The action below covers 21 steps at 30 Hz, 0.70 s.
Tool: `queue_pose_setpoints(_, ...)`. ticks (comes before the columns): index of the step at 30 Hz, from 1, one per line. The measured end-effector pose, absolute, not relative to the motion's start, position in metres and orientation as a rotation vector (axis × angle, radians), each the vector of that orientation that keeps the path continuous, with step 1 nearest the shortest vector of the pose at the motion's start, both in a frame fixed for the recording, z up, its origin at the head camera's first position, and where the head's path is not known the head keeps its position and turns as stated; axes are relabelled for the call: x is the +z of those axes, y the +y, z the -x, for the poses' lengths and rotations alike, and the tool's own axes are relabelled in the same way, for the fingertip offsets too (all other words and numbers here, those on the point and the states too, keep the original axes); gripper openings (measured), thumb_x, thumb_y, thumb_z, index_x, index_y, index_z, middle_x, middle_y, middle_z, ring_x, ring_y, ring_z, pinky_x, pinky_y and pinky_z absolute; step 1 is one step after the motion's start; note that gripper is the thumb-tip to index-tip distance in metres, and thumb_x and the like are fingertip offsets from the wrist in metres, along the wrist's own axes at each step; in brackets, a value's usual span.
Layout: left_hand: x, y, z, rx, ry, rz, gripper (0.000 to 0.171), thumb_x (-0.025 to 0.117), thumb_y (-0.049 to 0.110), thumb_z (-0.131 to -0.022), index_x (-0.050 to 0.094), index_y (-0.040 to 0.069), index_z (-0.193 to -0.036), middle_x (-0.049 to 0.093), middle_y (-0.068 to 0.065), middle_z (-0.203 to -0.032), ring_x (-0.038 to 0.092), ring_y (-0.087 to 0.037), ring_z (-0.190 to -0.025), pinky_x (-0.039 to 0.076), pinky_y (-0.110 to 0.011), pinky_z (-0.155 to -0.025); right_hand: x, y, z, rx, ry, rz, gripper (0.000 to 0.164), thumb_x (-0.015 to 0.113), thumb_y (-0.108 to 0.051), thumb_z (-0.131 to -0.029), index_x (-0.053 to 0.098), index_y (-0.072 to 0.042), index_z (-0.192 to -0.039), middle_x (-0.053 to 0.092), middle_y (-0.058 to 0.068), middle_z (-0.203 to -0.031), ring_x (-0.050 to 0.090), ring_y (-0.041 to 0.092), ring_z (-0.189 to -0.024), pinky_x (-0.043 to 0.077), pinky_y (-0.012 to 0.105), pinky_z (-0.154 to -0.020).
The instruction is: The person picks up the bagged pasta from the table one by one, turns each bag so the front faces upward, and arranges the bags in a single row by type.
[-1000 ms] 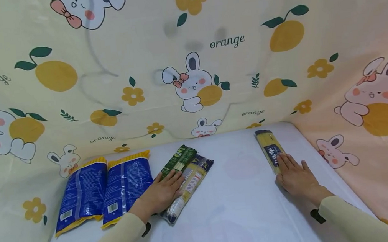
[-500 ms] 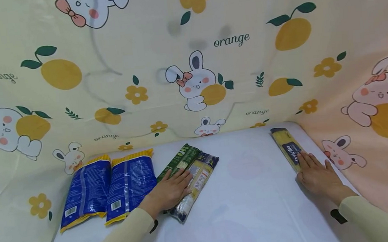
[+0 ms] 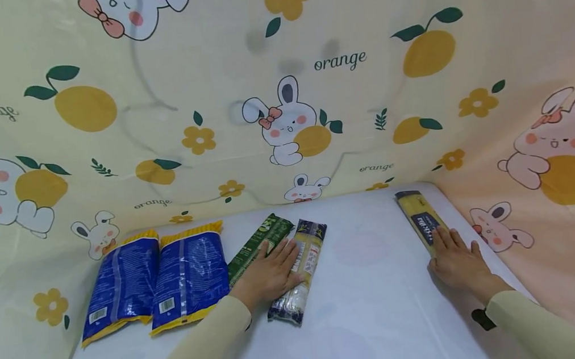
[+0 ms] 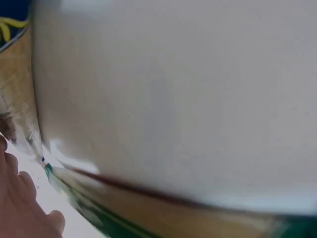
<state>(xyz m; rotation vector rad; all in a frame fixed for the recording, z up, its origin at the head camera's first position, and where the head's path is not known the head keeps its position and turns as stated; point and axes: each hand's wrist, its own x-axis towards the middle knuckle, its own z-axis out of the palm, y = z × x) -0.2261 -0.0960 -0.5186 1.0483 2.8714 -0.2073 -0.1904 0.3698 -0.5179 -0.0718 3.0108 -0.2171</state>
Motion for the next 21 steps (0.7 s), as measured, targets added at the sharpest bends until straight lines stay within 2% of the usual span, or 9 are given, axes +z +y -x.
queue_pose_setpoints(5,-0.523,-0.069,0.222,-0.198,2.885,-1.009,0.076,0.014,0.062,-0.111,0.013,0.015,-0.171,0.01,-0.003,-0.178,0.006,-0.022,-0.165,0.01,-0.058,-0.131,-0.512,0.349,0.186,-0.181,3.055,0.078,0.076,0.058,-0.02,-0.099,0.025,0.018,-0.156,0.022,0.043,-0.162,0.019,0.064,-0.15,0.014,0.086,-0.112)
queue_pose_setpoints(9,-0.528,-0.049,0.212,-0.087,2.897,-0.959,0.074,0.013,0.058,-0.112,0.013,0.013,-0.171,0.01,-0.006,-0.178,0.007,-0.023,-0.165,0.008,-0.058,-0.131,-0.511,0.314,0.174,-0.145,3.132,0.211,0.075,0.067,-0.022,-0.097,0.035,0.017,-0.153,0.031,0.041,-0.161,0.028,0.061,-0.149,0.022,0.084,-0.112)
queue_pose_setpoints(15,-0.533,-0.034,0.19,0.074,2.938,-0.817,0.074,0.016,0.056,-0.113,0.017,0.009,-0.17,0.017,-0.01,-0.177,0.013,-0.026,-0.164,0.016,-0.059,-0.13,-0.508,0.237,0.144,-0.238,3.222,0.466,0.069,0.076,-0.03,-0.096,0.052,0.01,-0.146,0.049,0.031,-0.155,0.045,0.051,-0.145,0.035,0.076,-0.112)
queue_pose_setpoints(21,-0.535,-0.031,0.176,0.112,2.992,-0.688,0.074,0.02,0.055,-0.113,0.024,0.005,-0.167,0.026,-0.015,-0.174,0.021,-0.031,-0.163,0.025,-0.057,-0.128,-0.51,0.184,0.112,-0.377,3.219,0.694,0.058,0.075,-0.038,-0.097,0.063,0.003,-0.136,0.063,0.021,-0.142,0.058,0.039,-0.135,0.044,0.065,-0.111)
